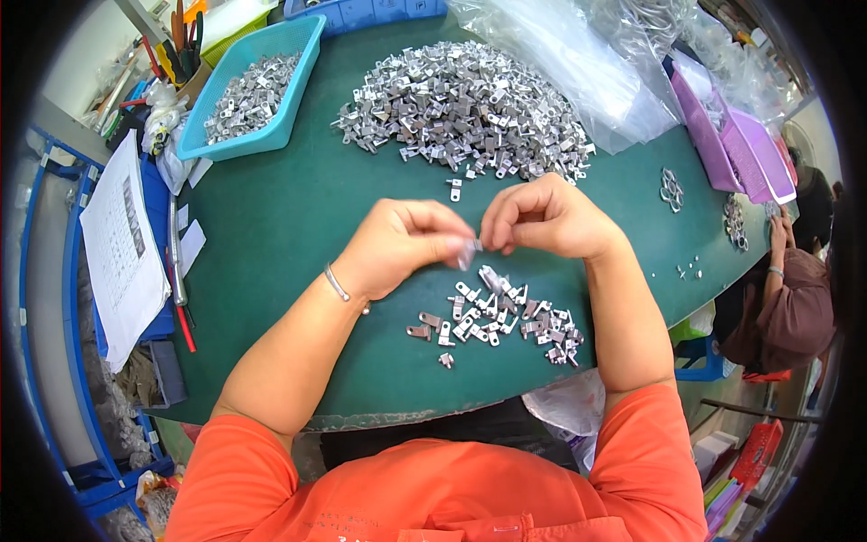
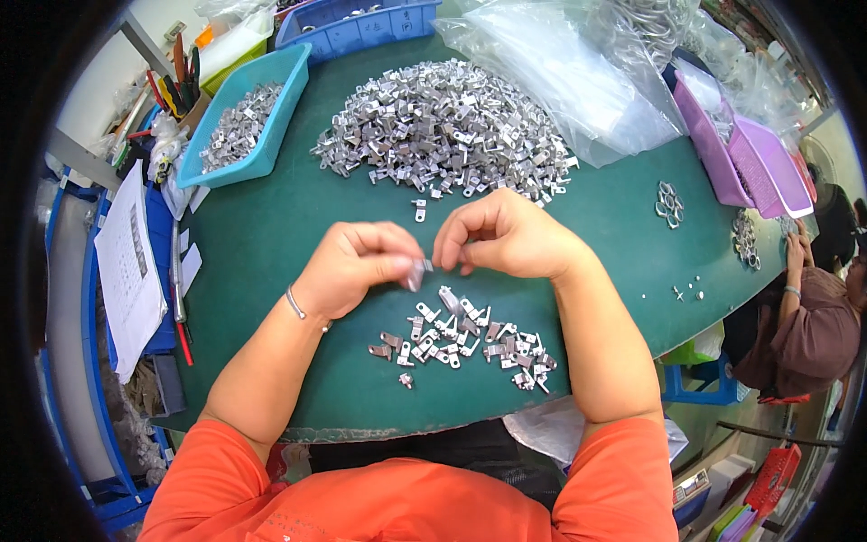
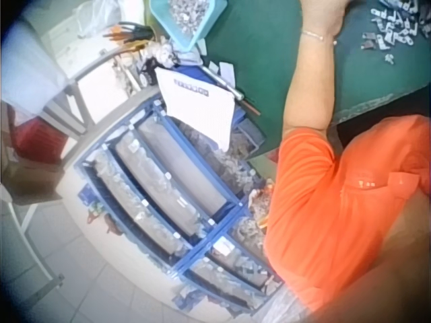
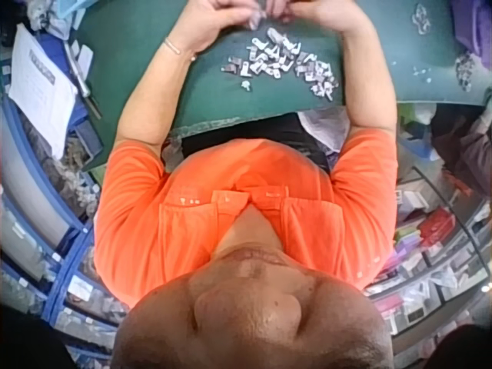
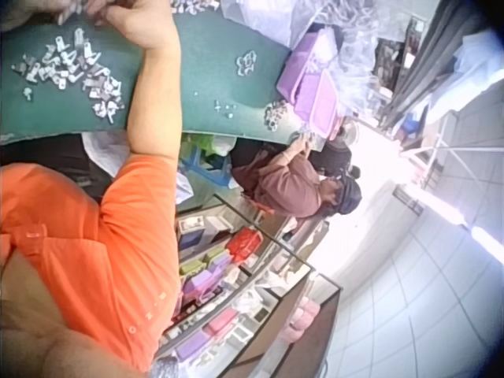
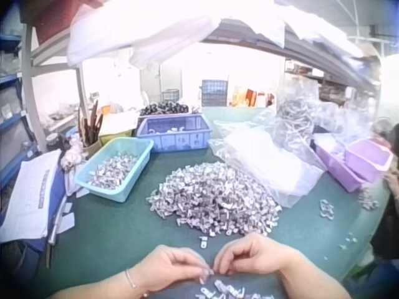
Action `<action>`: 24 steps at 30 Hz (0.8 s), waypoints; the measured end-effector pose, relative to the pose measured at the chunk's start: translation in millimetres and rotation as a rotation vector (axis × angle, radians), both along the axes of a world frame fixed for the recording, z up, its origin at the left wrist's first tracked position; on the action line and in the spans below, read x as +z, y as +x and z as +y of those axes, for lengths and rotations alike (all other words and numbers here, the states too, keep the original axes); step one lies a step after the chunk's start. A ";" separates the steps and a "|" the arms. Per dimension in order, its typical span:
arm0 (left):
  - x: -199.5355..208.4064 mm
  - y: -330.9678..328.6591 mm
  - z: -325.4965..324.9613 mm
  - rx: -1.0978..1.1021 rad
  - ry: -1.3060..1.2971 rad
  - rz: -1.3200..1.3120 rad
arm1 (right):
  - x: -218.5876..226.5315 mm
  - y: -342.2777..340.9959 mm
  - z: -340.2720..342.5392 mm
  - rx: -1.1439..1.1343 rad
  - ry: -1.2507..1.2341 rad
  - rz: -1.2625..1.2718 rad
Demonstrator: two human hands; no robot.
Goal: The person sits at a green workbench and manually assembles small silver metal components. They pick up individual pieces from a large pile, fit them together by hand, and place the finished assemblies into a blue basket. The process is repetitive, involving continuous picking, fitting, and placing of the hardware parts.
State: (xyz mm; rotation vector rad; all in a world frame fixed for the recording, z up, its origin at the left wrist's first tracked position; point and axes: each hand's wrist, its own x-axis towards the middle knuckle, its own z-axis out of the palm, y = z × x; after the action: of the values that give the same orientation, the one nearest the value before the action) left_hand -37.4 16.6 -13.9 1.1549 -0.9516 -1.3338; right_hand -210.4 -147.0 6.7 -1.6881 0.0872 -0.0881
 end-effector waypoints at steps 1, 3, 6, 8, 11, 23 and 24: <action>1.6 0.9 0.0 -0.111 0.013 -0.135 | -2.5 -0.4 -0.3 -0.056 -0.180 0.019; 0.4 -6.3 -4.7 0.033 -0.139 -0.622 | -12.2 11.6 6.4 -0.336 -0.540 -0.117; -11.7 -16.1 -18.4 0.382 -0.419 -1.202 | -28.5 30.4 15.2 -0.556 -0.829 -0.207; -12.0 -12.8 -19.8 0.325 -0.431 -1.240 | -29.6 32.5 13.3 -0.559 -0.886 -0.169; -10.4 -9.7 -16.1 0.256 -0.282 -1.125 | -27.4 27.7 10.1 -0.536 -0.712 0.002; -9.1 -9.0 -10.8 0.281 -0.074 -0.596 | -0.2 9.6 4.8 -0.438 0.296 0.266; -6.9 -12.1 -11.0 0.284 -0.060 -0.628 | -1.2 7.4 2.7 -0.413 0.305 0.267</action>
State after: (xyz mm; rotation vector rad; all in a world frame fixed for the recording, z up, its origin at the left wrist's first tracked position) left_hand -49.5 5.7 -20.8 1.6358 -1.2008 -0.7122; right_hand -203.0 -144.2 5.4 -1.3483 0.6203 -0.1504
